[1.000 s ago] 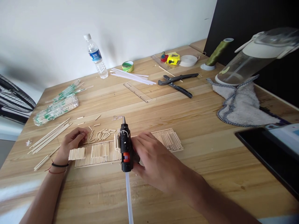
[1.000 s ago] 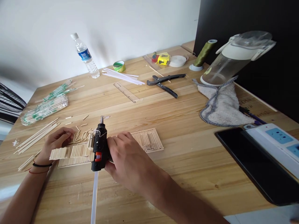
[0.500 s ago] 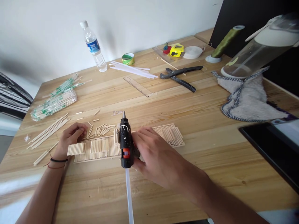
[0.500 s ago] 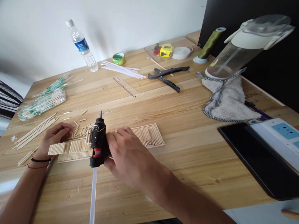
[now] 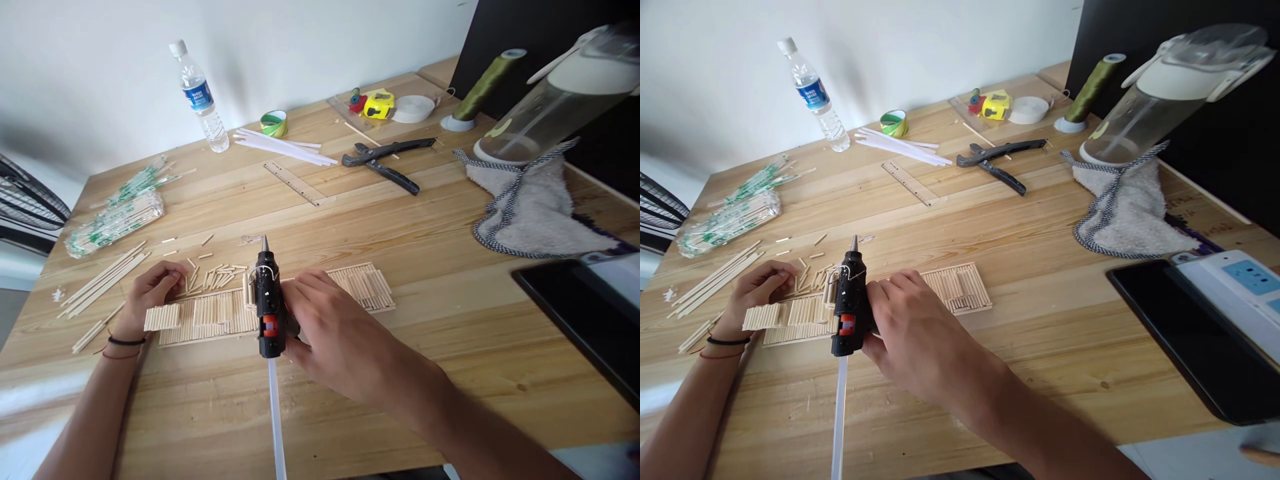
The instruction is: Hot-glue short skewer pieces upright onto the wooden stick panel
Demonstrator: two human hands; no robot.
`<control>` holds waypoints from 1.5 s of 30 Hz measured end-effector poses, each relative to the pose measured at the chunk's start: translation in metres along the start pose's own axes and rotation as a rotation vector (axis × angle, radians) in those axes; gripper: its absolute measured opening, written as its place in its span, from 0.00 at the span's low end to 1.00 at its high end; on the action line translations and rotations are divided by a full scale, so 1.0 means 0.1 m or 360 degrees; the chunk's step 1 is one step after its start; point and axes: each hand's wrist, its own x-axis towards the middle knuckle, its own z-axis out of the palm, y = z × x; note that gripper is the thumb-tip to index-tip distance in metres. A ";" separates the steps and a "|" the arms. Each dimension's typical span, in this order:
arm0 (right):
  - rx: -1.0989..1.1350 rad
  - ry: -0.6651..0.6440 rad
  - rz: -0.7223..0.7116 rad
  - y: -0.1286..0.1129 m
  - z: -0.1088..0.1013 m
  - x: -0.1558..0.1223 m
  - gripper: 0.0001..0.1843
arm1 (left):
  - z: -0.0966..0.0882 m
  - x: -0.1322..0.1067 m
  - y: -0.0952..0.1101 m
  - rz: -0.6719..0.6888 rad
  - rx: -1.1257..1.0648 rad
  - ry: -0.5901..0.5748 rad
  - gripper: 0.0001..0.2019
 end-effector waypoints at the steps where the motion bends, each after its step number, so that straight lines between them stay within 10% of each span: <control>1: -0.0002 0.0005 -0.0003 0.00 0.00 0.00 0.09 | 0.00 0.00 0.00 -0.0005 -0.0016 -0.0001 0.12; 45: 0.0061 -0.0007 0.0048 0.07 0.00 0.02 0.08 | 0.05 0.00 0.03 0.0048 0.0049 0.0029 0.12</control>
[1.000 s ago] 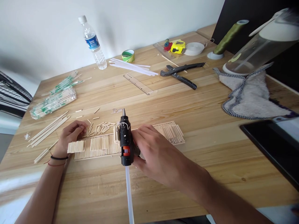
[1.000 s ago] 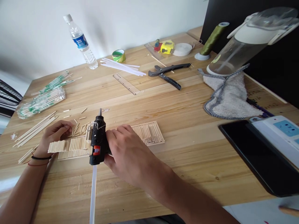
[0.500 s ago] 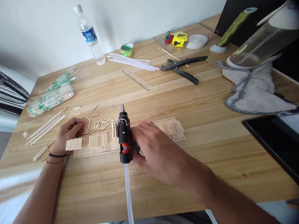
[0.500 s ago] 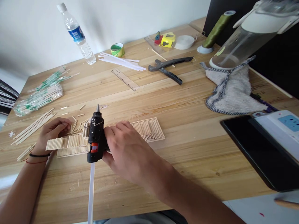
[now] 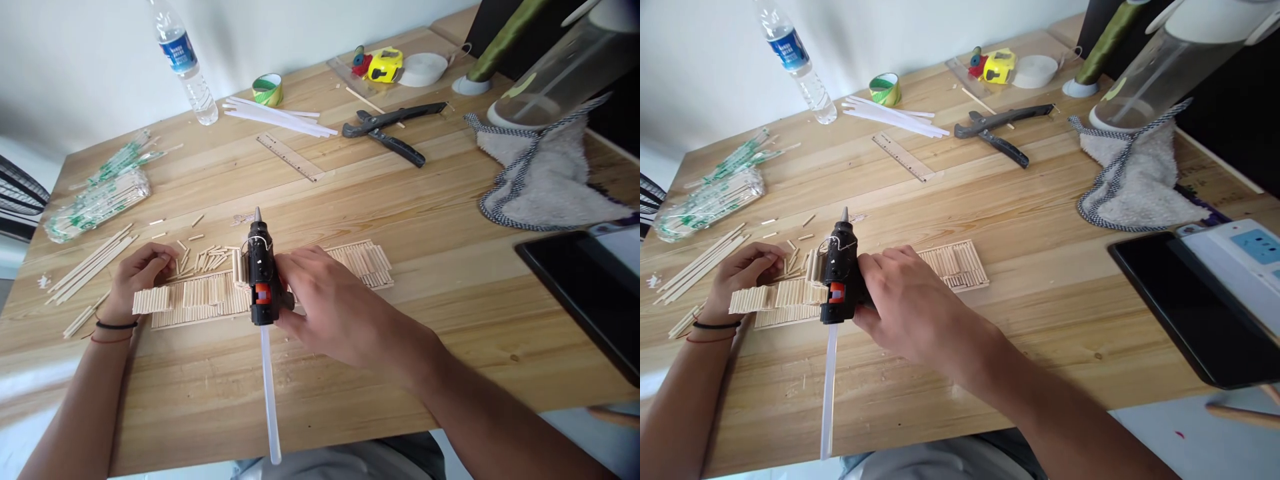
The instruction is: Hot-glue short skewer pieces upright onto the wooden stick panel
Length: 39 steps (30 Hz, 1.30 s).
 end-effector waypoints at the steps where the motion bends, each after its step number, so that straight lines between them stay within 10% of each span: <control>1: 0.0002 -0.0010 0.0004 0.00 0.00 0.00 0.08 | 0.00 0.00 0.00 -0.0005 -0.0006 -0.0003 0.12; 39: 0.0026 0.0019 -0.0011 -0.06 0.01 -0.02 0.08 | -0.10 0.04 -0.14 0.0035 0.0038 -0.0049 0.18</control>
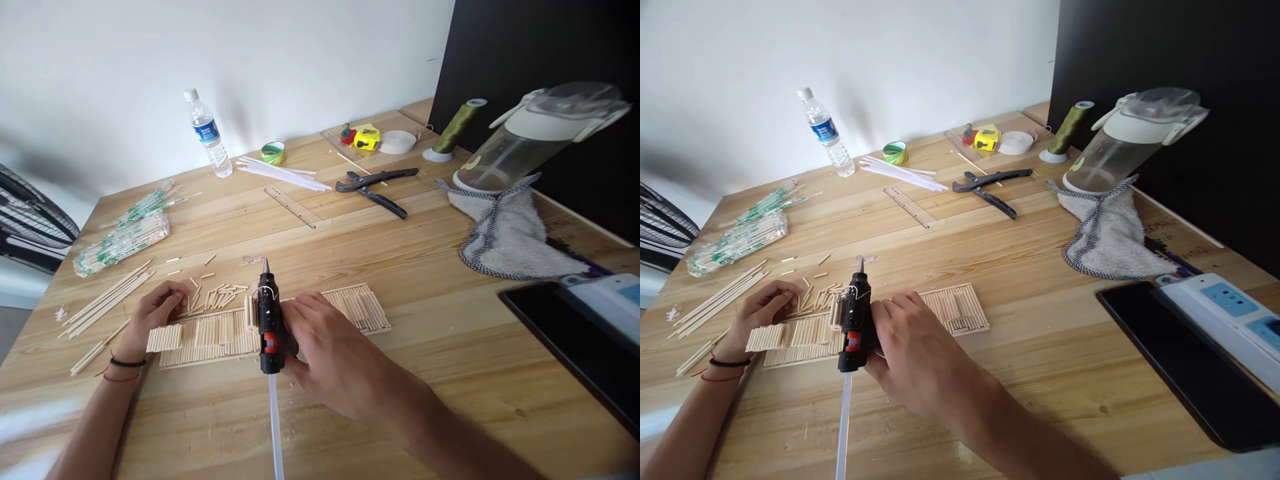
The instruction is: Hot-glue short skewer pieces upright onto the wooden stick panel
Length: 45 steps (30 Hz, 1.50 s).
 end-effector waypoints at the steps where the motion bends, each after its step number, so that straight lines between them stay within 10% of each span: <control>1: 0.0001 0.0001 -0.0002 0.00 0.00 0.00 0.08 | 0.00 0.00 0.00 0.0002 -0.0005 0.0002 0.18; 45: -0.0022 0.0023 -0.0015 -0.01 0.00 0.01 0.08 | 0.04 -0.05 0.06 0.0025 -0.0028 0.0021 0.15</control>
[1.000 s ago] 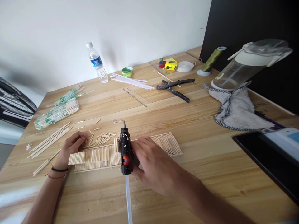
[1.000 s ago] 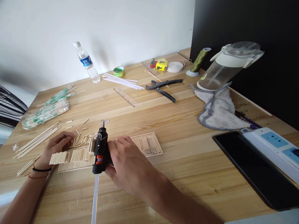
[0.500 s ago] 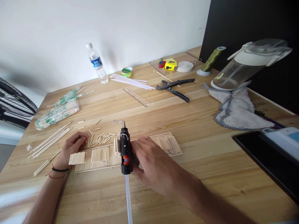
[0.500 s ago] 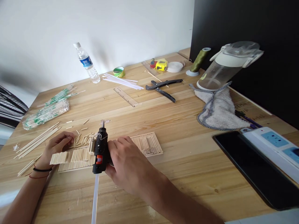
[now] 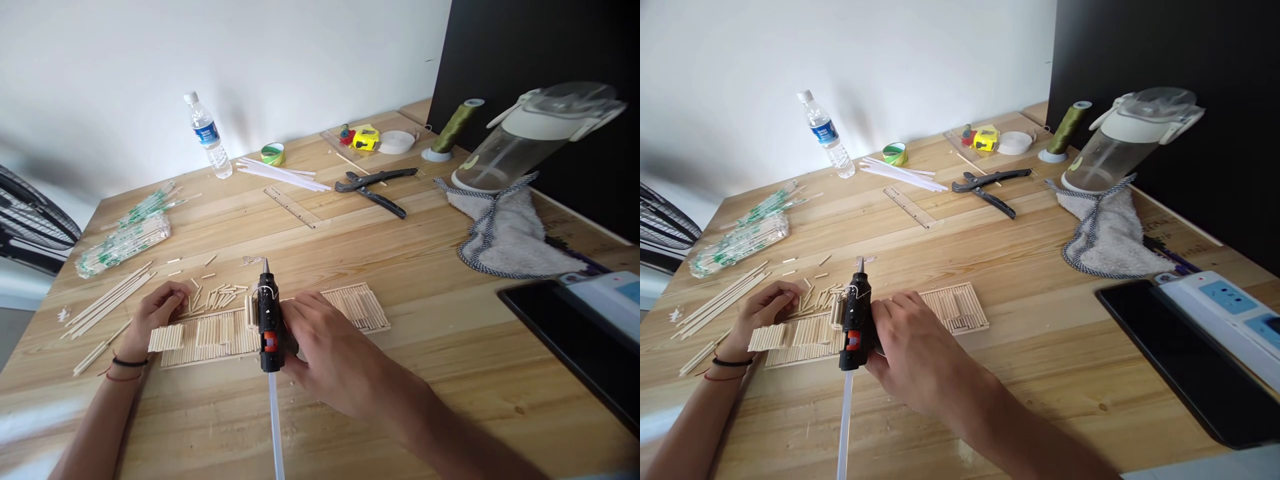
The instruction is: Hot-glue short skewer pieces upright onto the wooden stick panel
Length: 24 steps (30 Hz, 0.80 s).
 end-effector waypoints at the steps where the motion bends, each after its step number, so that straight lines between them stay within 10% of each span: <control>1: 0.0001 -0.0005 -0.0003 0.00 0.00 0.00 0.08 | 0.00 0.01 0.00 -0.0006 -0.0009 -0.0001 0.16; 24: -0.0096 0.0001 -0.0006 0.00 0.01 -0.02 0.08 | 0.00 0.02 0.06 -0.0032 0.0079 -0.0011 0.16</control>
